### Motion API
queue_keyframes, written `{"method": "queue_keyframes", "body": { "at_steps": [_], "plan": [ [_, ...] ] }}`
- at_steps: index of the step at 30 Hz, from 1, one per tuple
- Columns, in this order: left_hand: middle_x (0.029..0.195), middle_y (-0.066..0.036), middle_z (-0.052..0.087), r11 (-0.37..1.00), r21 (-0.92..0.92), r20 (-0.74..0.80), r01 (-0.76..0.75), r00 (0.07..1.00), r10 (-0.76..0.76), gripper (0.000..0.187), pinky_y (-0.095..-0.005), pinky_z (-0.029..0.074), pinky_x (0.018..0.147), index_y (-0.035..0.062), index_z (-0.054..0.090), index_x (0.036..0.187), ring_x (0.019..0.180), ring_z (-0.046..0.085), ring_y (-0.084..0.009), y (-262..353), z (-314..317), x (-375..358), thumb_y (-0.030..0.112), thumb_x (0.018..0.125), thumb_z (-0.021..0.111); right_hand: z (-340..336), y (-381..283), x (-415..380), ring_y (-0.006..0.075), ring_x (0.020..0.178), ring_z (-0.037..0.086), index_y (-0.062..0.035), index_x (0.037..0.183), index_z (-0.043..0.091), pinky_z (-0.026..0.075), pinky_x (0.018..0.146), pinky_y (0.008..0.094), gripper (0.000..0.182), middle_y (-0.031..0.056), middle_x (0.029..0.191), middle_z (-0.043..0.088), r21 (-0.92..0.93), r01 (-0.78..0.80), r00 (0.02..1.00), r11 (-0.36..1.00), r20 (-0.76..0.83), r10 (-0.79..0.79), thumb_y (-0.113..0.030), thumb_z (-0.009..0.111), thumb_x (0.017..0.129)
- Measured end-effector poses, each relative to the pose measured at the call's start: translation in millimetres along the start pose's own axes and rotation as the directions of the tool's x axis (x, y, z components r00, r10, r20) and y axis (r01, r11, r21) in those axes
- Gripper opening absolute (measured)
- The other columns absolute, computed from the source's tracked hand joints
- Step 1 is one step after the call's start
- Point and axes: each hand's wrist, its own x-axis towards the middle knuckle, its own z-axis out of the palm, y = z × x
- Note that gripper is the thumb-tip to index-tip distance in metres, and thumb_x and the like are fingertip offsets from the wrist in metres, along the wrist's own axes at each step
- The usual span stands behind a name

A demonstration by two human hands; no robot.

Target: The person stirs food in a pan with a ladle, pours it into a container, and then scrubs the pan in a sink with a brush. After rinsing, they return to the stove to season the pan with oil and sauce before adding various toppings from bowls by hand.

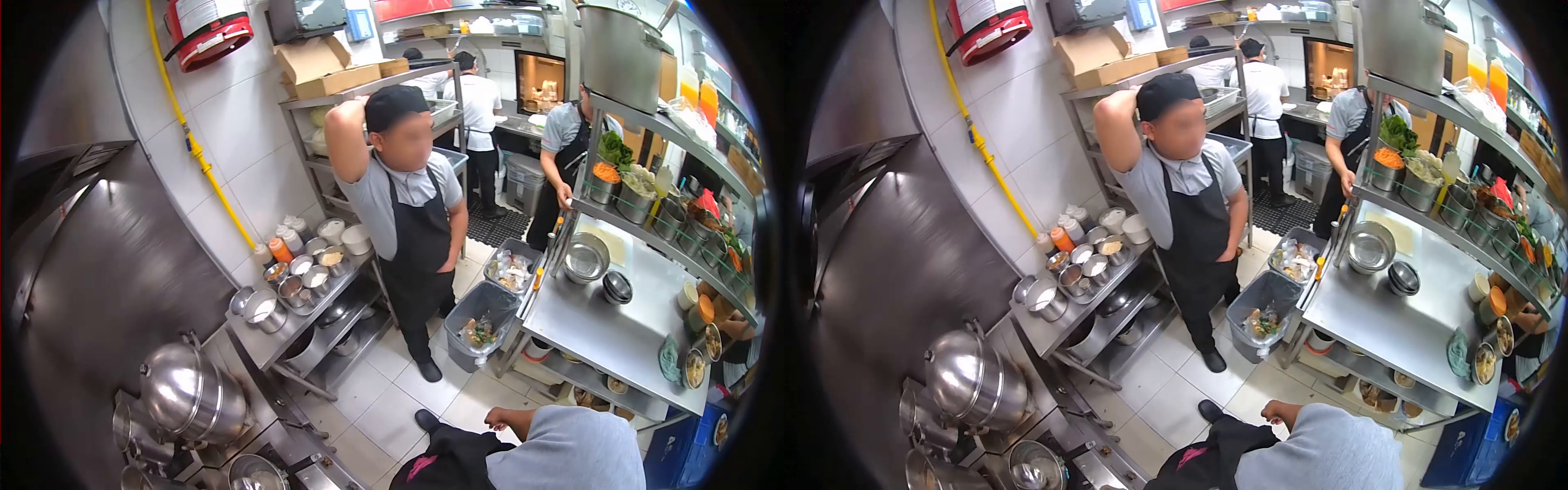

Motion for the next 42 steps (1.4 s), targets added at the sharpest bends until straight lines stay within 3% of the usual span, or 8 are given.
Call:
{"method": "queue_keyframes", "body": {
  "at_steps": [4, 16, 18, 22, 30, 39, 40, 42],
  "plan": [
    [0.067, -0.003, 0.055, 0.999, -0.026, -0.036, -0.026, 0.999, 0.025, 0.019, -0.0338, 0.04, 0.042, 0.0123, 0.059, 0.095, 0.049, 0.05, -0.0147, 7.7, -4.4, 5.8, 0.031, 0.097, 0.058, -0.4, -9.3, 20.2, 0.0159, 0.055, 0.059, -0.005, 0.086, 0.067, 0.051, 0.047, 0.0349, 0.013, 0.0089, 0.071, 0.064, 0.398, -0.144, 0.976, 0.906, -0.095, 0.197, -0.011, 0.055, 0.088],
    [0.063, -0.002, 0.051, 0.998, -0.05, -0.088, -0.024, 0.996, 0.019, 0.018, -0.0342, 0.039, 0.04, 0.0143, 0.057, 0.091, 0.047, 0.047, -0.0151, 30.1, 11.5, 1.3, 0.031, 0.098, 0.057, 13.0, 10.0, 62.6, 0.0144, 0.057, 0.059, -0.0091, 0.088, 0.063, 0.051, 0.051, 0.0346, 0.021, 0.0033, 0.08, 0.068, 0.315, 0.038, 0.999, 0.949, -0.045, -0.025, -0.026, 0.05, 0.089],
    [0.063, -0.002, 0.05, 0.998, -0.062, -0.103, -0.023, 0.995, 0.017, 0.018, -0.0343, 0.038, 0.04, 0.0146, 0.057, 0.09, 0.047, 0.047, -0.0151, 33.0, 15.1, -2.7, 0.031, 0.098, 0.057, 10.3, 14.3, 67.8, 0.0141, 0.057, 0.058, -0.0097, 0.087, 0.062, 0.051, 0.051, 0.0338, 0.018, 0.0022, 0.077, 0.066, 0.126, -0.091, 0.996, 0.988, 0.01, 0.09, -0.022, 0.05, 0.091],
    [0.062, -0.001, 0.049, 0.995, -0.093, -0.124, -0.024, 0.992, 0.012, 0.019, -0.0344, 0.038, 0.039, 0.0153, 0.056, 0.089, 0.046, 0.046, -0.0152, 29.0, 22.7, 5.8, 0.031, 0.098, 0.056, 4.2, -4.9, 34.7, 0.013, 0.059, 0.057, -0.0099, 0.086, 0.062, 0.052, 0.052, 0.0341, 0.012, 0.0016, 0.073, 0.063, 0.322, -0.18, 0.979, 0.929, -0.035, 0.202, -0.012, 0.051, 0.09],
    [0.059, 0.0, 0.046, 0.99, -0.142, -0.142, -0.01, 0.99, -0.01, 0.019, -0.0347, 0.037, 0.038, 0.0166, 0.055, 0.086, 0.045, 0.044, -0.0155, 24.9, 53.2, 19.5, 0.031, 0.098, 0.056, -12.8, -53.5, 10.0, 0.0169, 0.053, 0.058, -0.0044, 0.076, 0.064, 0.05, 0.045, 0.0372, 0.025, 0.0083, 0.069, 0.063, 0.379, -0.008, 0.995, 0.925, -0.088, 0.045, -0.019, 0.048, 0.089],
    [0.057, 0.001, 0.043, 0.956, -0.285, -0.378, 0.076, 0.907, -0.184, 0.021, -0.035, 0.035, 0.037, 0.0181, 0.053, 0.083, 0.043, 0.042, -0.0157, -52.1, 15.7, -92.4, 0.031, 0.099, 0.055, -8.6, 50.2, 151.1, 0.0145, 0.067, 0.065, -0.0161, 0.098, 0.062, 0.054, 0.055, 0.0362, 0.013, 0.0004, 0.092, 0.072, -0.076, 0.42, 0.906, 0.904, -0.03, -0.423, -0.021, 0.053, 0.09],
    [0.056, 0.001, 0.043, 0.945, -0.317, -0.443, 0.086, 0.867, -0.227, 0.021, -0.035, 0.035, 0.037, 0.0183, 0.053, 0.082, 0.043, 0.042, -0.0157, -76.9, -7.3, -124.0, 0.031, 0.099, 0.055, -16.6, -37.7, 37.2, 0.0156, 0.072, 0.067, -0.0135, 0.104, 0.061, 0.056, 0.058, 0.0381, 0.017, 0.002, 0.097, 0.072, 0.249, -0.122, 0.99, 0.961, -0.045, 0.137, -0.021, 0.053, 0.091],
    [0.054, 0.001, 0.039, 0.875, -0.464, -0.389, 0.142, 0.854, -0.345, 0.026, -0.0351, 0.034, 0.035, 0.02, 0.047, 0.077, 0.04, 0.039, -0.0161, -106.7, -26.3, -167.2, 0.034, 0.097, 0.057, -20.6, -24.4, 33.3, 0.0197, 0.075, 0.069, -0.0088, 0.103, 0.06, 0.057, 0.063, 0.039, 0.018, 0.0074, 0.102, 0.072, 0.192, 0.096, 0.995, 0.977, -0.031, -0.092, -0.022, 0.052, 0.094]
  ]
}}
